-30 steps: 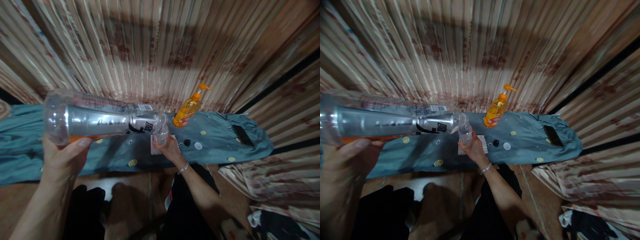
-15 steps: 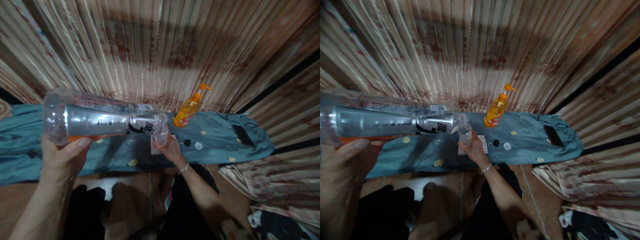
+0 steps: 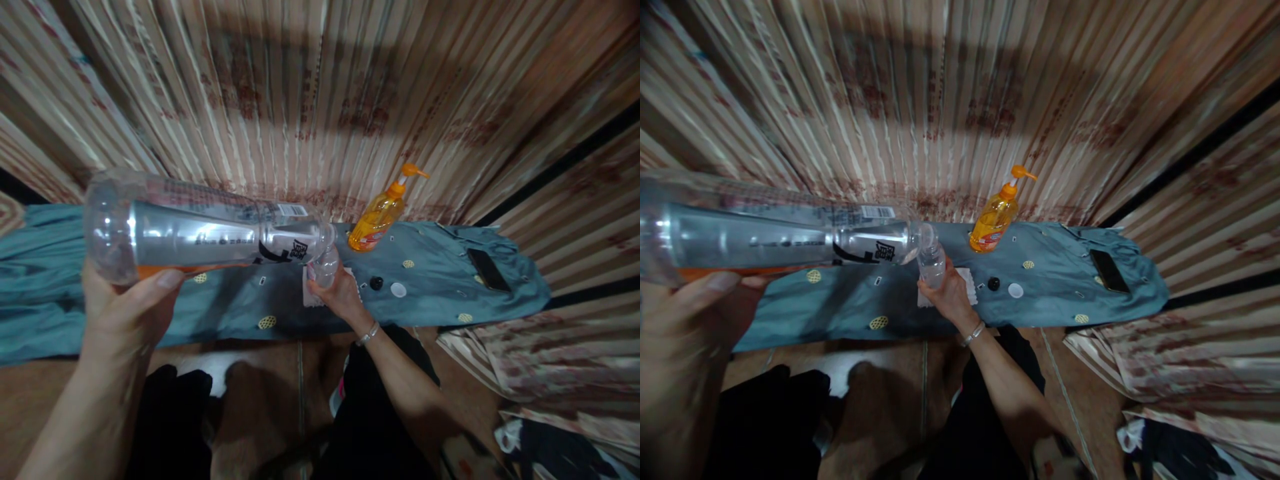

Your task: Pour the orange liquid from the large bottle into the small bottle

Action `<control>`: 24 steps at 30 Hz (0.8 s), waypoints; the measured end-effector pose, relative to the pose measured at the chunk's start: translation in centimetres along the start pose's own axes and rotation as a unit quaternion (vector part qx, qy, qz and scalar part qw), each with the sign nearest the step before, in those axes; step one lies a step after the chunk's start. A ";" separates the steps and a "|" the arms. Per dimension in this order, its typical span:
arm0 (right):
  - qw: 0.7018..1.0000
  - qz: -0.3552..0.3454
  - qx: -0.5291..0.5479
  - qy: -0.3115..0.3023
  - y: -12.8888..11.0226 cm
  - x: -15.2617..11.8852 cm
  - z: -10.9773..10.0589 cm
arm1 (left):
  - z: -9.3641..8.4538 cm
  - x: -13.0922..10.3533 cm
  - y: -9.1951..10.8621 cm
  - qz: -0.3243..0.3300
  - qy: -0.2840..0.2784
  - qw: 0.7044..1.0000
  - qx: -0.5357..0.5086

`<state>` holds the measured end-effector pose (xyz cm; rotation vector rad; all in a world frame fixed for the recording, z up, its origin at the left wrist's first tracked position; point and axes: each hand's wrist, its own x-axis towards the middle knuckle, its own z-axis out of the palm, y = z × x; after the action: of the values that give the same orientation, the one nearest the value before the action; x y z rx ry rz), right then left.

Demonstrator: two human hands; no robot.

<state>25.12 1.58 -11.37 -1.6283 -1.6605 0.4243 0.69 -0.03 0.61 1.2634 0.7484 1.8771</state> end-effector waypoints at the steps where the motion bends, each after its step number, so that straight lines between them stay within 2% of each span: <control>1: 1.000 0.000 0.000 -0.001 0.0 0.0 0.0 | 0.0 0.0 0.0 -0.002 0.003 1.000 0.000; 5: 1.000 -0.006 0.006 -0.003 0.3 0.1 0.2 | 0.0 0.0 0.1 -0.006 0.008 1.000 0.008; 14: 1.000 -0.015 0.007 0.006 0.5 0.1 0.3 | 0.1 0.1 0.0 0.007 -0.029 0.999 -0.013; 24: 1.000 -0.016 0.004 0.001 0.3 0.1 0.2 | -0.2 0.0 0.0 0.008 -0.020 1.000 -0.023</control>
<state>25.23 1.78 -11.71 -1.5928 -1.6783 0.4122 0.55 -0.05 0.49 1.2769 0.6728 1.8663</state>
